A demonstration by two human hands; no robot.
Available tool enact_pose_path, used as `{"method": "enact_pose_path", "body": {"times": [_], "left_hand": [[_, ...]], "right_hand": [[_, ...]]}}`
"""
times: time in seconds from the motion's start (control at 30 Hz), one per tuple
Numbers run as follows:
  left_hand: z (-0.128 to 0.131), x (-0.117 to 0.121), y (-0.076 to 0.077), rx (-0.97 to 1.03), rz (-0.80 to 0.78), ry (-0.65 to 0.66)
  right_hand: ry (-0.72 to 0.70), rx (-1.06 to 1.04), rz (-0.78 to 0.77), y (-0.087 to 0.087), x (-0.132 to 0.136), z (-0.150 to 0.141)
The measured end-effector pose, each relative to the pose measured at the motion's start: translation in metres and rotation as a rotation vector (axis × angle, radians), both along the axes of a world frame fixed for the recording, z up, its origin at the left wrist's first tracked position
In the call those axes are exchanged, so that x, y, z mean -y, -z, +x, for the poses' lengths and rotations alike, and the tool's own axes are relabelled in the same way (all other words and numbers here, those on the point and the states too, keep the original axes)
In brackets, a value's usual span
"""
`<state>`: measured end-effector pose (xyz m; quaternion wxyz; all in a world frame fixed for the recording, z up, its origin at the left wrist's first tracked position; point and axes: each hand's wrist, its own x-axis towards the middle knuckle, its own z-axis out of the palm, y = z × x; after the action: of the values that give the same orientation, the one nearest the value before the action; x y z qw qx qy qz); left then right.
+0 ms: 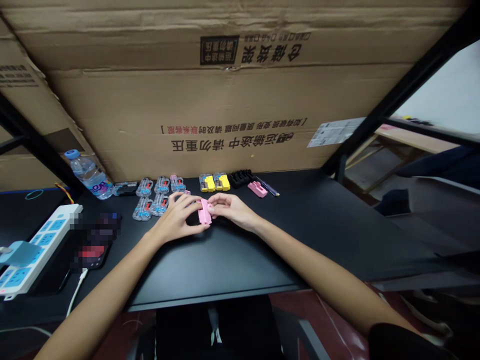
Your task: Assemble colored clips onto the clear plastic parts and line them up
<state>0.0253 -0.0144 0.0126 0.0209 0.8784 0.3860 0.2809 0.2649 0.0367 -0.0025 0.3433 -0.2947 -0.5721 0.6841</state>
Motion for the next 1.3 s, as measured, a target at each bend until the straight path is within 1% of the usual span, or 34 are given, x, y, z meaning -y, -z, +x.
{"method": "enact_pose_path", "body": {"times": [0.2,0.3,0.53,0.73,0.87,0.97,1.03,1.1,1.17,1.23,1.3], "left_hand": [[-0.001,0.001,-0.003,0.013,-0.033,0.045],[0.000,0.001,-0.003,0.014,-0.062,0.062],[-0.001,0.000,0.001,0.002,-0.072,0.058],[0.001,0.001,0.002,-0.029,-0.014,-0.020],[0.003,0.002,-0.001,-0.062,0.003,-0.071],[0.002,0.001,-0.003,-0.050,-0.003,-0.093],[0.001,0.000,-0.003,-0.036,-0.020,-0.108],[0.000,-0.001,-0.002,-0.023,-0.042,-0.113],[-0.002,-0.003,0.000,-0.014,-0.061,-0.110],[-0.003,-0.004,0.003,-0.009,-0.079,-0.110],[-0.003,-0.005,0.004,-0.008,-0.098,-0.116]], "right_hand": [[-0.104,-0.034,-0.153,-0.004,0.000,0.004],[-0.127,-0.012,-0.175,-0.005,0.000,0.007],[-0.037,0.070,-0.047,-0.012,0.006,0.003],[0.114,0.095,0.054,-0.016,0.014,-0.007],[0.126,0.132,0.135,-0.012,0.019,-0.011],[0.145,0.167,0.232,-0.009,0.013,-0.006],[0.203,0.238,0.343,-0.007,0.003,0.003],[0.286,0.365,0.505,-0.006,-0.009,0.014],[0.336,0.517,0.693,-0.006,-0.019,0.026],[0.304,0.634,0.826,-0.008,-0.026,0.035],[0.214,0.705,0.876,-0.009,-0.028,0.039]]}}
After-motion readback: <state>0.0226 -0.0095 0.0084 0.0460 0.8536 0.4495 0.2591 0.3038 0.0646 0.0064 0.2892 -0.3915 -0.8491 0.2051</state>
